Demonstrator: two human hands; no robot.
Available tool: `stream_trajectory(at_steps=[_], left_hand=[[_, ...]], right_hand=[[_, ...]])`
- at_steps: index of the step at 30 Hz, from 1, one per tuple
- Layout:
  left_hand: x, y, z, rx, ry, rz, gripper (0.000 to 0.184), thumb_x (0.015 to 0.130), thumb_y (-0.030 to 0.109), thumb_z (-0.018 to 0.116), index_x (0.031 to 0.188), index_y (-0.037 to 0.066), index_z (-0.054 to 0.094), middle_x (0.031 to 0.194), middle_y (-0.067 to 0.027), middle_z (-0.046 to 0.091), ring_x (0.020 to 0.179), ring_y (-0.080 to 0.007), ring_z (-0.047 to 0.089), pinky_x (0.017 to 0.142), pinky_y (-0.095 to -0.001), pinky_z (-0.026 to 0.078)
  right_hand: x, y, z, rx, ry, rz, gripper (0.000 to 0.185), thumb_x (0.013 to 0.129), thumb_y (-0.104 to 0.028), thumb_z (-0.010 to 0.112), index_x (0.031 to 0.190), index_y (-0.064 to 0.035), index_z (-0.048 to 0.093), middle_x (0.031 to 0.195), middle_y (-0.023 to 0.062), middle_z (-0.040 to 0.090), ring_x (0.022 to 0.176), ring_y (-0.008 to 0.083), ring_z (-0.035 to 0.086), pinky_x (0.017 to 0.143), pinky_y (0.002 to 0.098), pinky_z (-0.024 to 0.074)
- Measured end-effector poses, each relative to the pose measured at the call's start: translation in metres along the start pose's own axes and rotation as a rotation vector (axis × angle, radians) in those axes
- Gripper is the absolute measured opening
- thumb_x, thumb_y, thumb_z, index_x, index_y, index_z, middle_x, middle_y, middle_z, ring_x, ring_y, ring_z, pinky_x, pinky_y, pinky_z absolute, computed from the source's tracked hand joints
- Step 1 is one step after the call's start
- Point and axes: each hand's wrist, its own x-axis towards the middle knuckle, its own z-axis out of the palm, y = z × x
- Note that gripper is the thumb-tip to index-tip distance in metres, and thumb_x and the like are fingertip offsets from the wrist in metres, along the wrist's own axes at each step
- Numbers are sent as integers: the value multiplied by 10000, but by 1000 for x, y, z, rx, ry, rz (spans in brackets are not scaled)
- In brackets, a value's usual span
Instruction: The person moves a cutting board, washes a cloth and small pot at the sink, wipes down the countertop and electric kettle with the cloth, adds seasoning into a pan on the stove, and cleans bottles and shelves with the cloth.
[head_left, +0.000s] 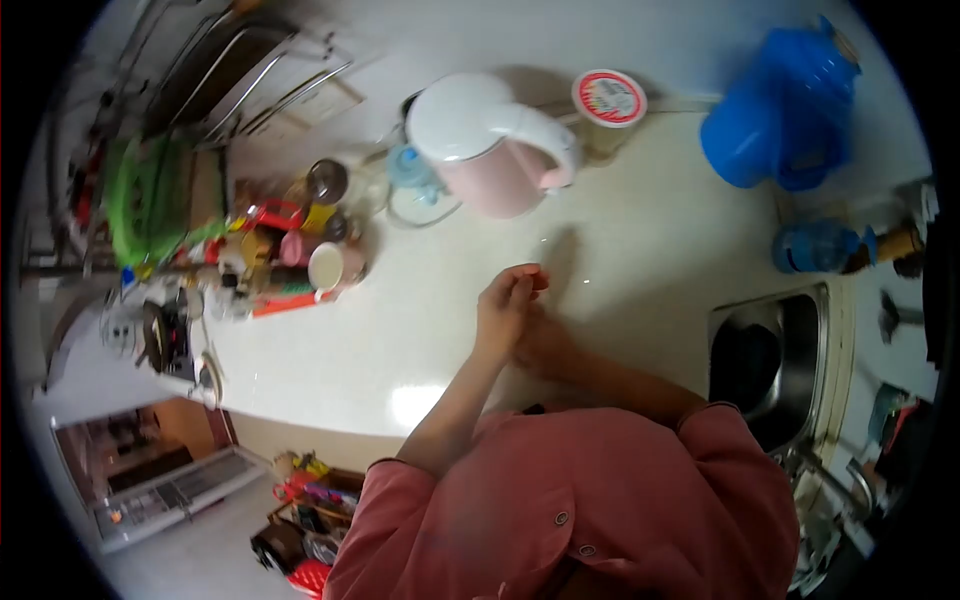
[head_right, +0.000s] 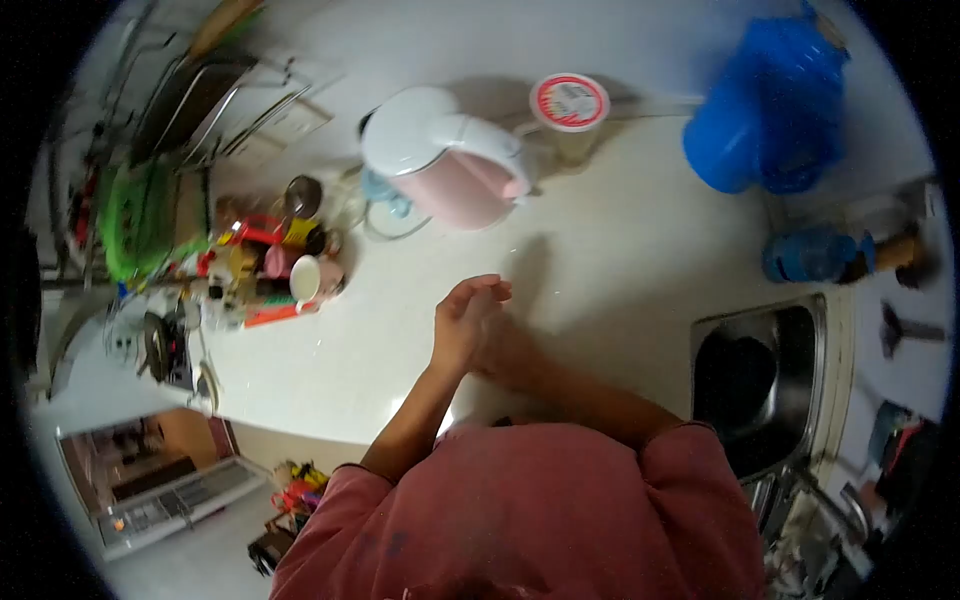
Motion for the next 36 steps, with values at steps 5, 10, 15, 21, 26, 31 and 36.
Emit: stream_trajectory(at_steps=[5,10,15,21,26,31,36], left_hand=[[-38,-9,-54,41,84,97,234,1018,116,479,1142,-11,631,1057,-100,696,978,-178,661,878,-303,504],[-74,-37,-126,34,259,147,231,989,88,502,1148,-15,634,1074,-117,698,977,-199,665,873,-313,508],[-82,-42,-199,24,386,257,223,1007,86,487,1150,-15,627,1067,-105,695,964,-188,668,849,-300,516],[-45,-21,-309,705,674,478,444,918,25,558,1345,-40,451,1303,-238,540,895,-262,683,750,-309,541],[12,-22,-365,852,483,532,421,958,243,620,1215,-80,538,1015,-262,647,771,-351,657,705,-419,527],[22,-24,-363,850,268,372,398,959,343,608,911,-52,588,830,-273,629,731,-421,611,657,-447,479],[10,-29,-336,703,220,342,368,990,315,561,889,-31,637,705,-244,603,654,-382,596,632,-426,476]], right_hand=[[-1,1,-1,-88,-91,70,413,858,-289,610,1254,-170,622,1431,135,465,1392,355,348,1141,623,172],[29,50,8,-145,177,220,483,753,-108,653,1232,-70,605,1520,173,366,1407,452,287,1142,622,195],[48,-24,59,-63,123,-30,478,655,-57,683,1131,-57,640,1398,158,501,1333,443,382,1092,623,280],[37,-155,90,31,-166,-220,556,746,-379,739,1226,-119,636,1449,121,466,1416,423,291,1136,623,224],[12,-130,97,-271,98,181,468,817,-312,688,1206,-58,635,1435,163,471,1377,453,342,1126,629,234],[14,-134,89,-325,287,415,449,838,-248,675,1228,-38,608,1426,180,474,1366,459,350,1112,639,247],[17,-136,87,-326,292,426,445,819,-227,701,1223,-64,608,1415,152,486,1363,437,355,1109,633,256]])
